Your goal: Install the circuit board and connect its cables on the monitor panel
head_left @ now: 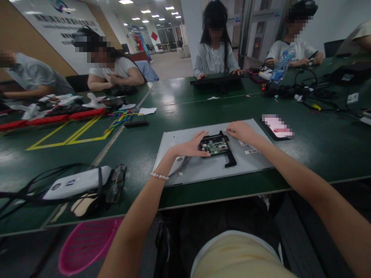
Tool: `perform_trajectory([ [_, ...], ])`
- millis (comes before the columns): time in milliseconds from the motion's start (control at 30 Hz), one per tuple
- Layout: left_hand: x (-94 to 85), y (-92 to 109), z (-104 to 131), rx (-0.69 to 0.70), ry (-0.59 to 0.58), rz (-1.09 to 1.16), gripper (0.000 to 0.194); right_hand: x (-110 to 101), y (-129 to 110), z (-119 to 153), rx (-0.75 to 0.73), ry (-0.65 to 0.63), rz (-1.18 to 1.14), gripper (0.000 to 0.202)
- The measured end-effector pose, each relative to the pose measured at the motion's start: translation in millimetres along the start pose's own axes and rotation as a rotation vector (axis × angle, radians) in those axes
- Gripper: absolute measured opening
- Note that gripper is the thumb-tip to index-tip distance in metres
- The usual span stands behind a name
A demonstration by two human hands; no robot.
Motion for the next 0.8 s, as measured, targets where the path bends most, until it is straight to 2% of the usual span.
perform_trajectory([
  [100, 4.8, -3, 2, -0.011, -0.045, 0.000, 0.110, -1, 0, 1, 0.011, 0.009, -0.016, 0.027],
  [267, 2.1, 2, 2, 0.029, -0.014, 0.033, 0.106, -5, -1, 0, 0.025, 0.045, -0.051, 0.027],
  [467, -1.2, 8, 2, 0.069, 0.016, 0.036, 0.102, -18, -21, -9, 0.005, 0.146, -0.109, 0.026],
  [633, 2.2, 8, -1, 0.080, 0.011, 0.066, 0.105, -15, -43, -20, -0.044, 0.112, -0.129, 0.026],
  [800, 3.6, 11, -2, 0.113, -0.007, 0.110, 0.106, 1, -59, -32, -0.069, -0.002, -0.099, 0.026],
])
Point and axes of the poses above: each hand's wrist, its own z-axis away from the middle knuckle, its own x-axis out of the palm, y = z × x, the point moved 10 cm from there along -z, towards the middle knuckle, and after that the axes turned 9 degrees about -x, right-handed, at the moved point
